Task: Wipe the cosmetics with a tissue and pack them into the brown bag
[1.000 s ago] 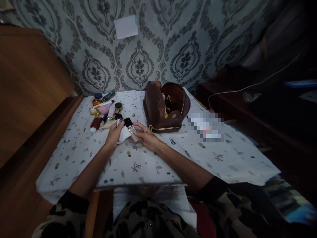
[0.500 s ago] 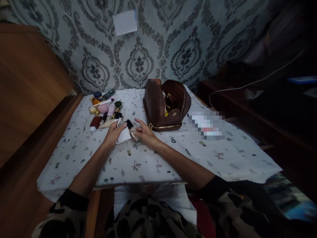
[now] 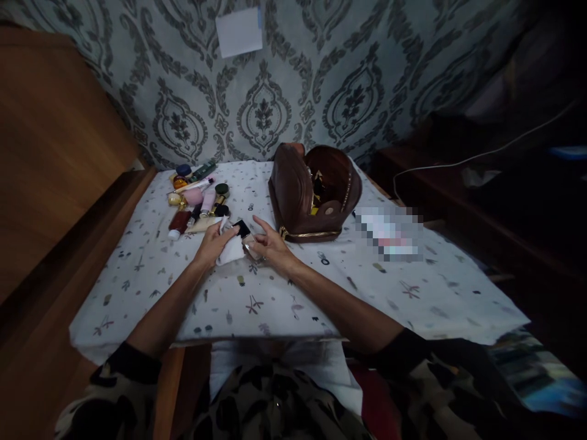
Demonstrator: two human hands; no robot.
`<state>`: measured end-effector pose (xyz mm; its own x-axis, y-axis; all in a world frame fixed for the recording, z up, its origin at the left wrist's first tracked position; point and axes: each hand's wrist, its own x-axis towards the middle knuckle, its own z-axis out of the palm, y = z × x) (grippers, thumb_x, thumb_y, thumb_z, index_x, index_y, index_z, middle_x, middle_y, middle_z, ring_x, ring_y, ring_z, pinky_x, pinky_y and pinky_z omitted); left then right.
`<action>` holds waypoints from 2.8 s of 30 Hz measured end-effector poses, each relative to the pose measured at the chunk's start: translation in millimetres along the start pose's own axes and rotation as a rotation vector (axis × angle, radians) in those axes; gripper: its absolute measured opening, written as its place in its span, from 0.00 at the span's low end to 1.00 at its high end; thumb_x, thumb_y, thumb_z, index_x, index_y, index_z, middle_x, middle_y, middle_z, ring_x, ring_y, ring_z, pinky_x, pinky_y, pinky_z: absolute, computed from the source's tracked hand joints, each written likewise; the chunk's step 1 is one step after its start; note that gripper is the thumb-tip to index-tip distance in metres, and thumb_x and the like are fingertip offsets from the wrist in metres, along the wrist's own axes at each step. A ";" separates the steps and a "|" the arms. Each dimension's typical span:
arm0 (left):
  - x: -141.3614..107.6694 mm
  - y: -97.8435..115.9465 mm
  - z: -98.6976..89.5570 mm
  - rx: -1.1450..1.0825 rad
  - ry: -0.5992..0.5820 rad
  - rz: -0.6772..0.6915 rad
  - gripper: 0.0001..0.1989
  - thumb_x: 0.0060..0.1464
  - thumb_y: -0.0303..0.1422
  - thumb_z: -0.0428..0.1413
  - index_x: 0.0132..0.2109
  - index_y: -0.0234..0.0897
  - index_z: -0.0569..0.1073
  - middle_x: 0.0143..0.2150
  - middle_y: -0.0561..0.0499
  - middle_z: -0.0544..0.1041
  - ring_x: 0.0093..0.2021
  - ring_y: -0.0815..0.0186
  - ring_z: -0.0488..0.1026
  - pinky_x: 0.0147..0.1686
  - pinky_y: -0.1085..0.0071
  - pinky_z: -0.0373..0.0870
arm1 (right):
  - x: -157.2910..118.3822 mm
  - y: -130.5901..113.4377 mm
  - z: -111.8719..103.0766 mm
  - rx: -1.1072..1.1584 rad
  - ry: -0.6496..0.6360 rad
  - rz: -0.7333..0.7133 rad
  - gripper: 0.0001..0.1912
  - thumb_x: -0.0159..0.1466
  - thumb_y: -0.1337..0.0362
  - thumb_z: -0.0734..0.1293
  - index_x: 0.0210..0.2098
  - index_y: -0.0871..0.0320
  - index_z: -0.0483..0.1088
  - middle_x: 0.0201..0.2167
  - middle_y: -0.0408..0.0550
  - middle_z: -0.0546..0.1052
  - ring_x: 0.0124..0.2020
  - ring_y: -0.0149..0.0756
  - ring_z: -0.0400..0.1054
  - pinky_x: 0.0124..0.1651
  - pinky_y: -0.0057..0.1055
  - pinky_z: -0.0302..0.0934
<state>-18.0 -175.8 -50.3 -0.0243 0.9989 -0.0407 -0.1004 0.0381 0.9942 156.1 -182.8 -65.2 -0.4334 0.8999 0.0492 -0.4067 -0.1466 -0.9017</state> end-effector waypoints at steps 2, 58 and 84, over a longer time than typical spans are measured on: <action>-1.2 2.4 3.2 -0.017 0.031 0.017 0.24 0.36 0.46 0.71 0.35 0.35 0.75 0.27 0.56 0.76 0.23 0.71 0.70 0.23 0.76 0.69 | 0.6 -1.5 0.9 0.001 0.018 -0.013 0.50 0.52 0.66 0.76 0.69 0.56 0.50 0.27 0.38 0.78 0.27 0.31 0.72 0.31 0.24 0.64; 1.4 13.1 3.3 -0.175 0.447 0.323 0.22 0.45 0.50 0.65 0.39 0.41 0.71 0.35 0.56 0.76 0.33 0.71 0.72 0.33 0.77 0.70 | 0.8 -0.6 4.2 0.123 -0.068 0.298 0.20 0.55 0.58 0.77 0.42 0.59 0.71 0.27 0.42 0.76 0.25 0.29 0.72 0.20 0.19 0.60; -24.4 6.1 16.8 0.692 0.008 0.792 0.05 0.60 0.34 0.56 0.42 0.40 0.73 0.38 0.50 0.74 0.42 0.61 0.71 0.44 0.65 0.68 | 14.1 -2.9 -11.3 0.289 0.144 0.094 0.21 0.50 0.68 0.78 0.41 0.57 0.72 0.29 0.41 0.77 0.28 0.28 0.71 0.31 0.24 0.67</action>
<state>-1.3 -199.5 -41.6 0.1582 0.7451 0.6480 0.5368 -0.6157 0.5768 160.3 -165.0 -66.7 -0.3703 0.9226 -0.1081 -0.5909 -0.3237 -0.7390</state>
